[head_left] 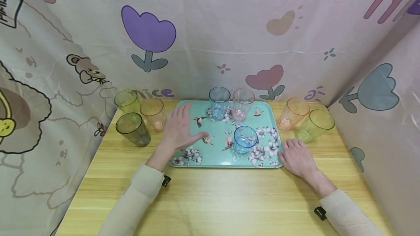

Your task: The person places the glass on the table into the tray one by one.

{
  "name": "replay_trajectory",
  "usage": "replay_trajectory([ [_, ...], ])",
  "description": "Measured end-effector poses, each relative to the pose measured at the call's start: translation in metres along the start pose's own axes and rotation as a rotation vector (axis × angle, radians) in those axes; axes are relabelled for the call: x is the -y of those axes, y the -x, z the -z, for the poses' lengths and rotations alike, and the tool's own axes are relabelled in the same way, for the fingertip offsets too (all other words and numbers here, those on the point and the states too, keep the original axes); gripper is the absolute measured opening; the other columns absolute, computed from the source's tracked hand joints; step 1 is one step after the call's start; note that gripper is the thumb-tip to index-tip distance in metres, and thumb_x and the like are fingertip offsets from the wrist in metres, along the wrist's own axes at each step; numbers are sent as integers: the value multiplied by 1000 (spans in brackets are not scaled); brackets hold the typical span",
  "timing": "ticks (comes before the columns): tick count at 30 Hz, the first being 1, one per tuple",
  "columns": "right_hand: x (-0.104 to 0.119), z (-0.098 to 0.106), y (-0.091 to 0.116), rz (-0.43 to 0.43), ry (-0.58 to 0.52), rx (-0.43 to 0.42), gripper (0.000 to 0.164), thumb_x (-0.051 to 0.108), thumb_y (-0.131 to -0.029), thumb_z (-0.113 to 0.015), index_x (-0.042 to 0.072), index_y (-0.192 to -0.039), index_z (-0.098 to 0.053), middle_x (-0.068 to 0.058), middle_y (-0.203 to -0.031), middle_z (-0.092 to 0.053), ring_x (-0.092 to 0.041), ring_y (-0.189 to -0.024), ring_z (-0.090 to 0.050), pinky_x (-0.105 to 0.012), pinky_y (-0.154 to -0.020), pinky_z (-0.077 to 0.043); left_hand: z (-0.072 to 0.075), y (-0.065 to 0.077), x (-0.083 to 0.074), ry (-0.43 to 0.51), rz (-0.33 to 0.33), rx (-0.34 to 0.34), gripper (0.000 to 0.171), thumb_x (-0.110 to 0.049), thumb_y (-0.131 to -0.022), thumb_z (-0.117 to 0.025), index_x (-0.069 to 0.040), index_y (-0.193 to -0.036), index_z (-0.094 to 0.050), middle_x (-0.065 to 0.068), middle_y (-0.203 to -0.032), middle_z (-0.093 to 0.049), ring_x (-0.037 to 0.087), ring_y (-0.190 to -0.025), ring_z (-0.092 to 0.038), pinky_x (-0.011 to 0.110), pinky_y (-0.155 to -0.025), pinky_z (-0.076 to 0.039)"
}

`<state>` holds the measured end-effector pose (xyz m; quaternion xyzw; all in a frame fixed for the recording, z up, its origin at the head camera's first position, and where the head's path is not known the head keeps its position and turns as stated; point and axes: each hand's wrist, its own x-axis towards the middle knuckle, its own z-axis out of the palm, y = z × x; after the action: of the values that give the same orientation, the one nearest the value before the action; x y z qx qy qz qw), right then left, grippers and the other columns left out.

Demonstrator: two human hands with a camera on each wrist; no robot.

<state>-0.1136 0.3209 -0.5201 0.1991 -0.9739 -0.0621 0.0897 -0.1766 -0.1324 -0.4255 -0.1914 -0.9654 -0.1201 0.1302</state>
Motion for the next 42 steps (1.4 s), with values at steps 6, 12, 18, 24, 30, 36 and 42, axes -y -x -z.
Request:
replay_trajectory([
  [6, -1, 0, 0, -6, 1, 9, 36, 35, -101, -60, -1, -99, -60, -16, -92, -63, -38, -98, -64, -51, -88, -48, 11, 15, 5, -7, 53, -48, 148, -110, -66, -7, 0, -162, -29, 23, -159, -47, 44, -144, -47, 61, -120, -38],
  [12, -1, -1, 0, -7, -1, 15, 36, 36, -102, -60, -1, -102, -61, -16, -93, -64, -38, -100, -64, -51, -88, -48, 20, 41, 22, -22, 86, -129, 143, -109, -71, -20, 2, -160, -32, 25, -156, -49, 45, -141, -47, 62, -116, -38],
  [18, -1, -3, 0, -4, 10, 17, 37, 36, -101, -60, 0, -100, -60, -15, -91, -62, -38, -97, -63, -51, -87, -47, 26, 65, 39, -1, 112, -215, 140, -107, -73, -34, 6, -156, -39, 28, -154, -50, 46, -139, -48, 63, -115, -37],
  [24, -1, -3, 0, 1, 10, 6, 36, 36, -101, -60, 0, -98, -60, -15, -90, -62, -37, -96, -62, -50, -86, -47, 33, 80, 50, 18, 140, -254, 140, -105, -71, -43, 8, -155, -38, 32, -152, -51, 48, -138, -48, 64, -115, -36],
  [30, -1, -3, 0, -1, 10, 4, 36, 36, -101, -60, 0, -97, -59, -15, -90, -62, -38, -96, -62, -50, -86, -47, 40, 94, 63, 24, 159, -318, 145, -108, -72, -31, 11, -156, -33, 37, -150, -48, 53, -137, -46, 67, -113, -34],
  [36, -1, -3, 0, -5, 11, 6, 36, 36, -101, -60, 0, -97, -59, -15, -89, -62, -37, -95, -62, -50, -85, -46, 49, 108, 81, -3, 215, -384, 146, -108, -72, -29, 12, -156, -32, 40, -147, -48, 58, -130, -45, 70, -106, -34],
  [42, 0, -3, 0, -1, 9, -6, 36, 36, -101, -60, 1, -96, -59, -14, -88, -62, -37, -95, -63, -49, -84, -46, 57, 127, 101, -15, 320, -366, 142, -103, -72, -44, 7, -160, -27, 40, -147, -47, 58, -127, -44, 69, -103, -35],
])
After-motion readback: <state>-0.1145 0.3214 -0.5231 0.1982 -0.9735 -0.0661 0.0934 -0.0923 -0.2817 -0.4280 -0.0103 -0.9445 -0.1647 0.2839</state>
